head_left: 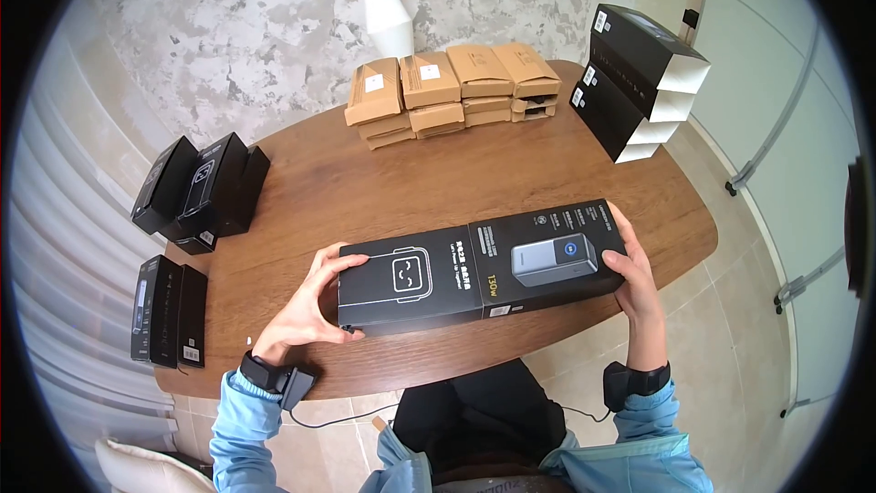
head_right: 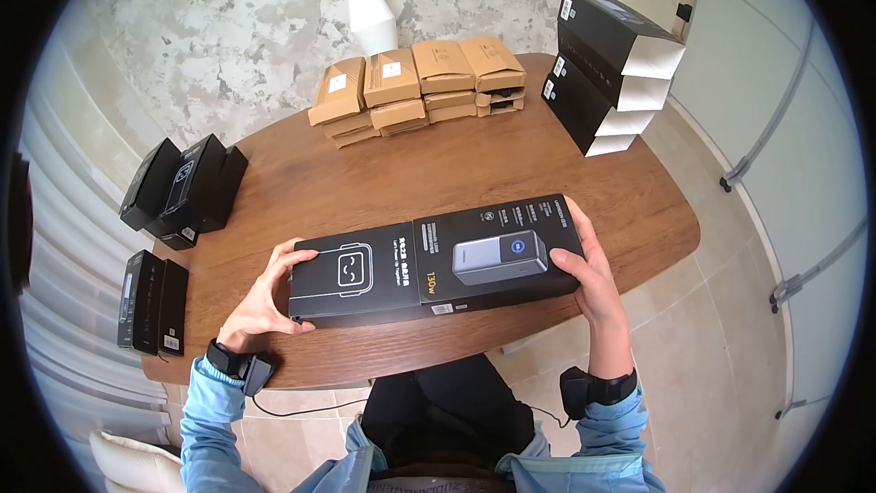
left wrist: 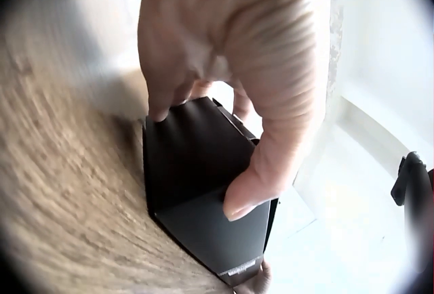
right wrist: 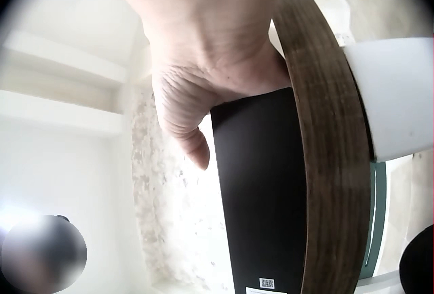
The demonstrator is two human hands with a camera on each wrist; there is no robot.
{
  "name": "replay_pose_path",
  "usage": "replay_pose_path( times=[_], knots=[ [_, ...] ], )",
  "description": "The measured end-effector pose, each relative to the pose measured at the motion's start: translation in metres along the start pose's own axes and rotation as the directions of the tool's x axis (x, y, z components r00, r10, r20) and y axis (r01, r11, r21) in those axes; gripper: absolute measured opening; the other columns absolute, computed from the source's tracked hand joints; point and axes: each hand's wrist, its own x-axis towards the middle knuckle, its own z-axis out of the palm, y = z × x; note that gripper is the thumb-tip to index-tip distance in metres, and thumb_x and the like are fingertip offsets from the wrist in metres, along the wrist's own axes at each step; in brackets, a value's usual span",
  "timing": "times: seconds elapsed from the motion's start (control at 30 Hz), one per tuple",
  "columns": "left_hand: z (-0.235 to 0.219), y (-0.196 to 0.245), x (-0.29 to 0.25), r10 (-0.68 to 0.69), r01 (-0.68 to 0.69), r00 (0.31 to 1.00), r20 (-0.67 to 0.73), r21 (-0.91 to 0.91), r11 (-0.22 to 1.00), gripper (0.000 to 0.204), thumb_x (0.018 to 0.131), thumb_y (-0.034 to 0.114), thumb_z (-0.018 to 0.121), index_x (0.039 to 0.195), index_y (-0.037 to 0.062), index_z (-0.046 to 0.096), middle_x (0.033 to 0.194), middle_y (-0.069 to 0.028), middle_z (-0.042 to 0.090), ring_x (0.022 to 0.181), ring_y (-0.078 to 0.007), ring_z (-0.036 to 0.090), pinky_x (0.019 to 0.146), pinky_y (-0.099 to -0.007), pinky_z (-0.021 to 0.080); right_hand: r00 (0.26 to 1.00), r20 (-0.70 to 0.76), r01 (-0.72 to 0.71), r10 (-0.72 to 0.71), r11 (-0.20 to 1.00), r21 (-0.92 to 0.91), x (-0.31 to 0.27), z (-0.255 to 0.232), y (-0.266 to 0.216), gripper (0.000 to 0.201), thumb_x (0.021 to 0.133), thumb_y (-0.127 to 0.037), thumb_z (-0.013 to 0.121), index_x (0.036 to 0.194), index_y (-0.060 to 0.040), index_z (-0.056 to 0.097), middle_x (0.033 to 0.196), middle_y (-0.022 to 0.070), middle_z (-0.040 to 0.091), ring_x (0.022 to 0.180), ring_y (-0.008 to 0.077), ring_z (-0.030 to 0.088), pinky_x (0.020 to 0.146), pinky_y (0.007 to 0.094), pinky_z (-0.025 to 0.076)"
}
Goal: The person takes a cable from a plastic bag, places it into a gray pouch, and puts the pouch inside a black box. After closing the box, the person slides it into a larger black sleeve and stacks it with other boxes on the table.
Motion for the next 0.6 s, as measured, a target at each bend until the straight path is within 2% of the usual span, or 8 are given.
replay_pose_path(
  times=[0.1, 0.2, 0.27, 0.3, 0.33, 0.4, 0.47, 0.6],
  knots=[
    [0.003, 0.003, 0.003, -0.036, 0.038, 0.999, -0.039, 0.040, 0.998, 0.100, 0.044, 0.009, 0.086, 0.135, 0.0101, 0.043, 0.138, -0.0111, 0.024, 0.131, -0.0251, 0.028, 0.109, -0.0356, 0.023, 0.998, -0.057, 0.025, -0.024, 1.000, 0.009, -0.002, 0.004, -0.002, 0.083, 0.077, -0.019, 0.065, 0.146, -0.0023, 0.022, 0.140, 0.0128, 0.039, 0.130, 0.0207, 0.038, 0.109, 0.0304, 0.024],
    [0.008, 0.003, 0.005, -0.020, 0.017, 1.000, 0.019, 0.139, 0.990, 0.106, 0.049, 0.019, 0.085, 0.141, 0.0102, 0.034, 0.143, -0.0135, 0.020, 0.136, -0.0276, 0.022, 0.111, -0.0378, 0.019, 0.999, 0.039, 0.014, -0.014, 1.000, -0.017, -0.001, 0.003, 0.002, 0.082, 0.080, -0.020, 0.063, 0.148, -0.0056, 0.018, 0.144, 0.0129, 0.035, 0.132, 0.0206, 0.034, 0.109, 0.0308, 0.022],
    [0.017, 0.005, 0.006, 0.024, -0.019, 0.999, -0.035, 0.143, 0.990, 0.113, 0.053, 0.023, 0.086, 0.147, 0.0149, 0.023, 0.150, -0.0177, 0.007, 0.141, -0.0332, 0.005, 0.113, -0.0428, 0.015, 0.999, 0.034, -0.020, 0.020, 1.000, 0.008, -0.002, 0.012, 0.003, 0.079, 0.083, -0.020, 0.060, 0.148, -0.0068, 0.017, 0.146, 0.0131, 0.032, 0.134, 0.0207, 0.031, 0.110, 0.0310, 0.021],
    [0.021, 0.013, 0.007, -0.006, 0.006, 1.000, 0.001, 0.119, 0.993, 0.116, 0.062, 0.044, 0.080, 0.149, 0.0127, 0.011, 0.153, -0.0191, -0.007, 0.142, -0.0325, -0.008, 0.114, -0.0441, 0.005, 0.999, 0.039, -0.005, 0.005, 1.000, 0.004, -0.002, 0.016, 0.005, 0.076, 0.085, -0.019, 0.058, 0.148, -0.0051, 0.017, 0.146, 0.0129, 0.031, 0.134, 0.0207, 0.031, 0.110, 0.0309, 0.020],
    [0.027, 0.013, 0.007, -0.009, 0.009, 1.000, -0.003, 0.121, 0.993, 0.116, 0.062, 0.044, 0.080, 0.149, 0.0127, 0.011, 0.153, -0.0191, -0.007, 0.142, -0.0325, -0.008, 0.114, -0.0441, 0.005, 0.999, 0.043, -0.006, 0.006, 1.000, 0.006, -0.001, 0.019, 0.004, 0.076, 0.085, -0.019, 0.058, 0.148, -0.0051, 0.017, 0.146, 0.0129, 0.031, 0.134, 0.0207, 0.031, 0.110, 0.0309, 0.020],
    [0.039, 0.009, 0.004, -0.052, 0.031, 0.996, -0.076, -0.252, 0.967, 0.113, 0.069, 0.063, 0.066, 0.149, 0.0100, 0.006, 0.153, -0.0191, -0.010, 0.142, -0.0324, -0.010, 0.113, -0.0444, 0.000, 0.999, 0.047, -0.018, 0.016, 0.999, 0.035, -0.002, 0.024, 0.002, 0.073, 0.087, -0.019, 0.055, 0.147, -0.0034, 0.018, 0.146, 0.0130, 0.031, 0.135, 0.0207, 0.030, 0.110, 0.0310, 0.020],
    [0.045, 0.003, 0.006, -0.038, 0.029, 0.998, -0.051, -0.164, 0.986, 0.113, 0.073, 0.074, 0.050, 0.149, 0.0074, 0.000, 0.153, -0.0184, -0.014, 0.142, -0.0310, -0.013, 0.113, -0.0441, -0.003, 0.998, 0.055, -0.018, 0.017, 1.000, 0.022, -0.002, 0.031, 0.007, 0.071, 0.087, -0.019, 0.054, 0.147, -0.0025, 0.018, 0.146, 0.0136, 0.031, 0.135, 0.0208, 0.029, 0.110, 0.0310, 0.020],
    [0.060, -0.002, 0.011, 0.001, -0.014, 0.998, -0.060, -0.221, 0.975, 0.114, 0.075, 0.074, 0.049, 0.147, 0.0057, -0.007, 0.152, -0.0178, -0.016, 0.141, -0.0275, -0.015, 0.113, -0.0440, -0.003, 0.995, 0.100, 0.017, -0.015, 1.000, -0.019, -0.001, 0.051, 0.016, 0.068, 0.089, -0.019, 0.052, 0.146, 0.0002, 0.020, 0.145, 0.0152, 0.031, 0.134, 0.0210, 0.030, 0.110, 0.0313, 0.021]
  ],
)
